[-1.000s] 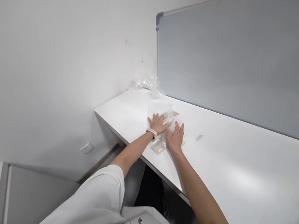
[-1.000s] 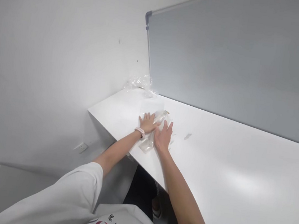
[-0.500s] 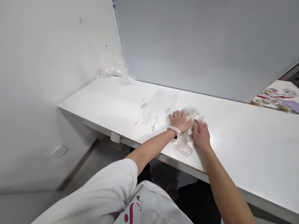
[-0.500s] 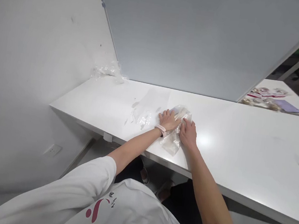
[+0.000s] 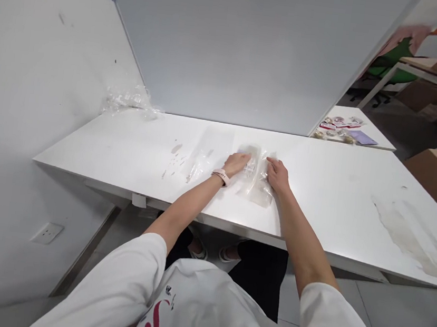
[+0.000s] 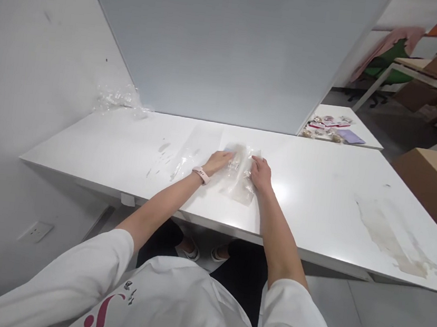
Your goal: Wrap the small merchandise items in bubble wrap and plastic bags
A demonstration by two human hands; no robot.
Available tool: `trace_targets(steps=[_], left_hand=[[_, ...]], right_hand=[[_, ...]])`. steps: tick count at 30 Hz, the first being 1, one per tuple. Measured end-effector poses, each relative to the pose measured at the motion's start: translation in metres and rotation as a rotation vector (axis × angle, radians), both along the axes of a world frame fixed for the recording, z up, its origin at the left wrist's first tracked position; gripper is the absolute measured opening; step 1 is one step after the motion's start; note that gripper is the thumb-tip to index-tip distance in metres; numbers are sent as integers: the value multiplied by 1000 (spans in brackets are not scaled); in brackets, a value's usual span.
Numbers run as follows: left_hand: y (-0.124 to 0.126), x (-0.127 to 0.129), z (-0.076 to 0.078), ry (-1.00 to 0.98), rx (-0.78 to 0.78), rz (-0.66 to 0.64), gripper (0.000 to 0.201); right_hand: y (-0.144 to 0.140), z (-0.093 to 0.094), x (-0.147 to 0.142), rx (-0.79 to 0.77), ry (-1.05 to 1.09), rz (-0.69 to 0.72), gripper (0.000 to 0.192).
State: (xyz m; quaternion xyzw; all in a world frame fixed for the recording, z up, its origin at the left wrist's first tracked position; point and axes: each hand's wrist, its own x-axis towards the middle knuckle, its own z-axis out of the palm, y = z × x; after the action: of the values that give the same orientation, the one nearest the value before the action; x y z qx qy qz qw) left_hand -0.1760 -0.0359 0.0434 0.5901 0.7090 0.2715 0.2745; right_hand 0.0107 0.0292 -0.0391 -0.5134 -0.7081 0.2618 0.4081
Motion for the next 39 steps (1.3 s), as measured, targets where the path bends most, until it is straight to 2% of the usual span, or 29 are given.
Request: trace_targets(steps=[2,4,6,7,10,12,14,19,23,27,29,31,33,36,39], left_hand=[[-4,-13,0,58,76,64,40],[-9,-28,-4,198,108,199,41],[-15,-41,-9,335,53,329,45],[-18,-47,-12,370,-15,350,52],[-26,-59,-21,396,-196,291,87],[-30,-65,-24,414,-228,222,98],[-33,-72,-23,441,-235,160,93],[-49,-101,-6,484,-210,10,50],[-68,-134,12,427,-166,50,30],[-75,-170,19,133,-124,162,32],[-72,-184,17,175,-167,210,32],[-67,-193,10,333,-196,241,33],[-64,-195,1,475,-130,236,37],[-64,-191,-11,630,49,141,36],[-70,-182,-17,684,75,53,29]], right_hand=[[4,1,7,-2,26,-20,47],[6,3,10,-4,79,-62,47],[4,5,12,-15,151,-108,48],[3,6,12,-26,189,-125,49],[1,9,12,-68,270,-148,49],[1,10,12,-85,283,-155,48],[1,9,12,-85,268,-162,46],[1,9,11,-80,222,-188,44],[1,9,12,-102,229,-231,44],[1,7,13,-102,225,-244,45],[2,6,13,-99,214,-249,45],[2,6,13,-97,211,-257,44],[2,6,13,-99,215,-258,43],[2,9,12,-114,227,-265,43],[-1,13,10,-143,241,-286,43]])
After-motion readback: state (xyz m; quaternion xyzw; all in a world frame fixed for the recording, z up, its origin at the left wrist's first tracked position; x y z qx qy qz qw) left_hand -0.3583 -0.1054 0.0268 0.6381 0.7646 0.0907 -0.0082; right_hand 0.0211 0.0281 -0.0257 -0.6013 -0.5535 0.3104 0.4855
